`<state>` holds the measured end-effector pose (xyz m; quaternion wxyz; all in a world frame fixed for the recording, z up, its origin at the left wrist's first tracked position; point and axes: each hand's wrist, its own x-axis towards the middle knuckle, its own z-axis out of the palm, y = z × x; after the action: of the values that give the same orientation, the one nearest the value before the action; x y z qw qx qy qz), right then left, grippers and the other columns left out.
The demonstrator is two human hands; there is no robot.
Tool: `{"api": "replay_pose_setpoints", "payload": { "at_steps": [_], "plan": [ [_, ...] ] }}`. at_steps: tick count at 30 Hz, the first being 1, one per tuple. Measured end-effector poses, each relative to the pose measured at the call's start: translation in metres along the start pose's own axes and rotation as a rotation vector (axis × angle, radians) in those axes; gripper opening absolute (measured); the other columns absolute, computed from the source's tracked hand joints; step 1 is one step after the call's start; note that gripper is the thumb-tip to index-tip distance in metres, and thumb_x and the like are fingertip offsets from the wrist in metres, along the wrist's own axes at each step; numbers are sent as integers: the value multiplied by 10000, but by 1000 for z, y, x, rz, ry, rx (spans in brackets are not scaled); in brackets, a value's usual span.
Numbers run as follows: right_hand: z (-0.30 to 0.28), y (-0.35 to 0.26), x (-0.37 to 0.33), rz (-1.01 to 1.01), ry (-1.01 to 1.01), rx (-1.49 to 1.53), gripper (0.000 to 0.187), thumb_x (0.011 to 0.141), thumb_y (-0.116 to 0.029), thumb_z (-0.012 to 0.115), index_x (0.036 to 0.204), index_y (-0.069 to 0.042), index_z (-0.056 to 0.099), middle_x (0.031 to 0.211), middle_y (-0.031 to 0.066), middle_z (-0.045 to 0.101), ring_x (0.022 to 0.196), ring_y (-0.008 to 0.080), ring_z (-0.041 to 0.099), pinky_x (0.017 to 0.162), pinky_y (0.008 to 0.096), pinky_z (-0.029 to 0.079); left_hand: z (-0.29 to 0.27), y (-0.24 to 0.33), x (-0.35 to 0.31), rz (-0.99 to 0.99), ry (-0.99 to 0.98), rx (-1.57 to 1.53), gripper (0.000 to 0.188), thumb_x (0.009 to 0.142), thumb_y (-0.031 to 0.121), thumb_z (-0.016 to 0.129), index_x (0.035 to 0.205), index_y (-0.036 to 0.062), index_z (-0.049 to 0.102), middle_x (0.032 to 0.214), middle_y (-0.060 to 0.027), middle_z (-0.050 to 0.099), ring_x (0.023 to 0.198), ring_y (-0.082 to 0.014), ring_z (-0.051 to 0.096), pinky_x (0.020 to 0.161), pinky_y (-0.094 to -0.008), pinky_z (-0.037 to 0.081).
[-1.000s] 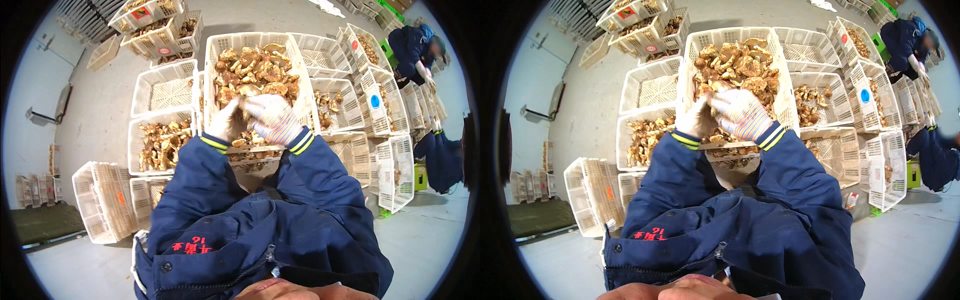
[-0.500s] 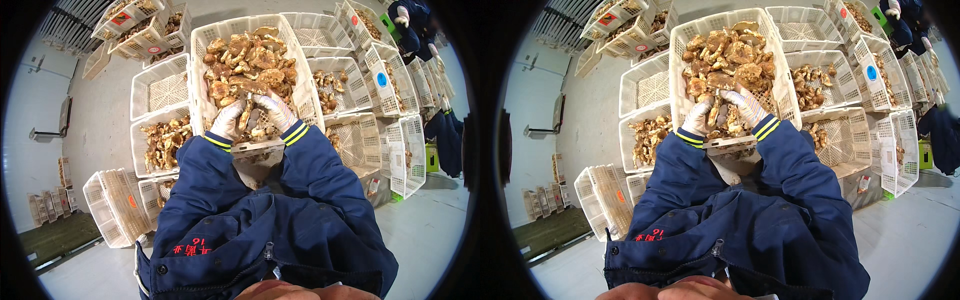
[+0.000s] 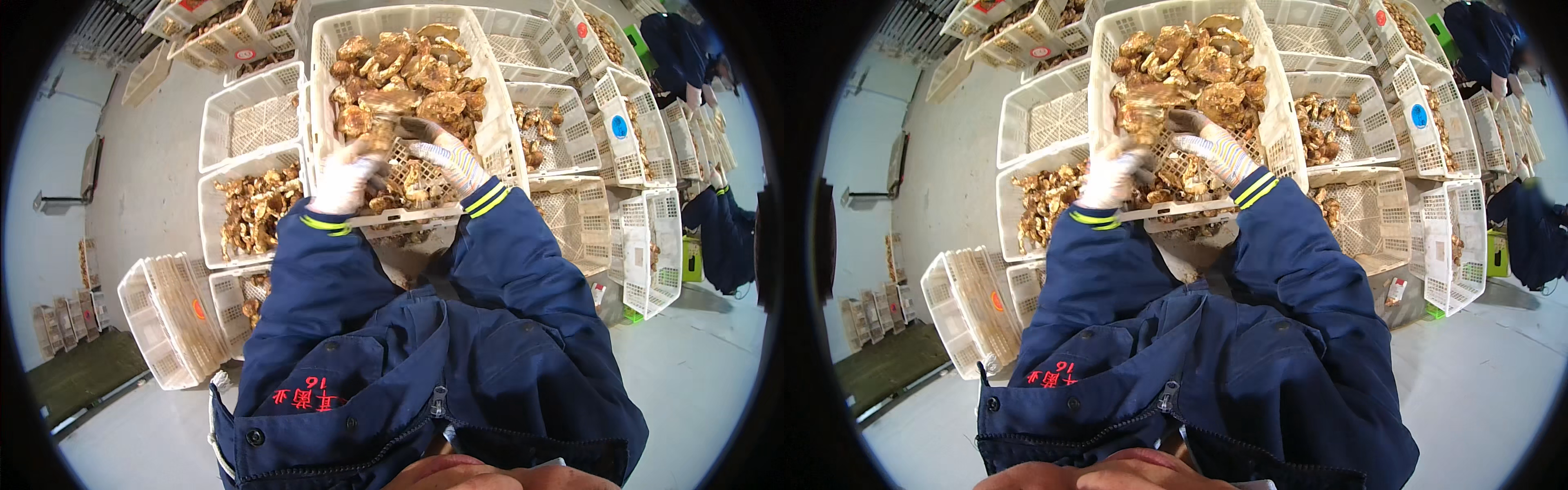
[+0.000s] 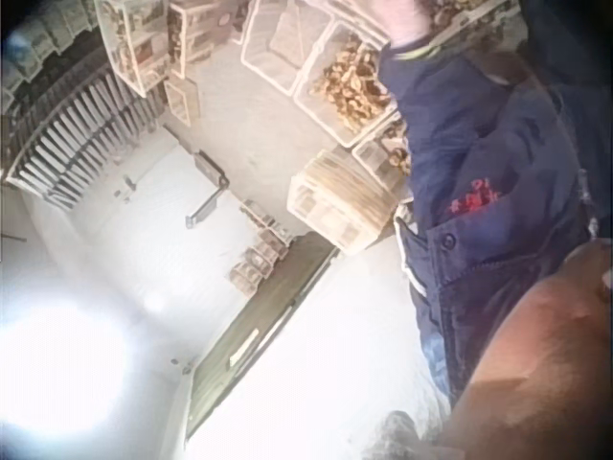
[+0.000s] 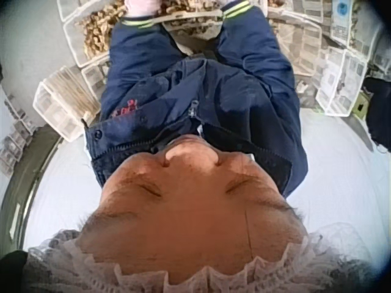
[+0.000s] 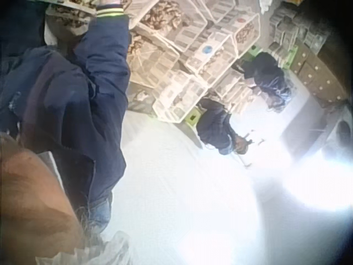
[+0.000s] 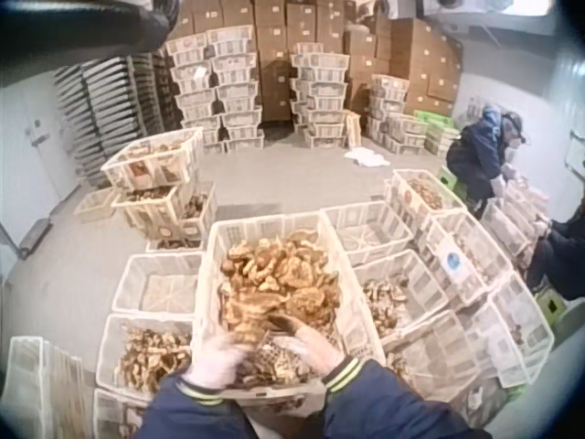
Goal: The person sorts mushrooms by hand, picking them from multiple plastic crates on the floor and placing them into a crate resting on their lap.
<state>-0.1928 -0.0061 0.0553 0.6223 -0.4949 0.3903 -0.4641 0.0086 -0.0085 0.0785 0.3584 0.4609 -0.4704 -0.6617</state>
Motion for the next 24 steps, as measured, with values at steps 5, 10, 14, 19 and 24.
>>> {"api": "replay_pose_setpoints", "payload": {
  "at_steps": [5,10,14,19,24],
  "plan": [
    [-36,6,29,502,-376,-1419,477,865,-420,451,1172,-67,544,1110,179,597,1055,318,555,895,380,429,-169,-27,-66,151,500,-4,223,877,109,538,1052,-25,569,720,-45,586,526,-80,503,483,-194,412],
    [-26,43,66,436,-555,-1487,500,840,-370,437,1219,-55,519,1186,180,560,1106,325,528,932,387,418,-222,-105,-186,-430,674,436,206,843,176,555,954,13,615,751,-94,601,664,-183,568,594,-277,444],
    [7,46,75,643,-594,-1495,493,817,-324,463,1226,-54,520,1225,178,537,1144,308,508,954,382,401,-220,-142,-241,-611,627,871,419,776,241,579,1098,-27,580,999,-224,624,946,-299,598,845,-321,442],
    [-18,58,68,624,-468,-1470,450,808,-271,489,1188,-33,539,1182,184,563,1084,321,549,894,391,445,-192,-78,-161,69,730,528,277,905,124,497,1123,-34,560,1042,-143,611,968,-182,569,862,-269,435],
    [-33,30,59,484,-354,-1416,353,773,-268,586,1060,-63,596,1047,179,617,1015,316,574,863,388,455,-93,-11,-55,262,216,98,269,910,155,507,1106,-13,581,978,-95,635,904,-154,597,817,-252,460]
  ]
}}
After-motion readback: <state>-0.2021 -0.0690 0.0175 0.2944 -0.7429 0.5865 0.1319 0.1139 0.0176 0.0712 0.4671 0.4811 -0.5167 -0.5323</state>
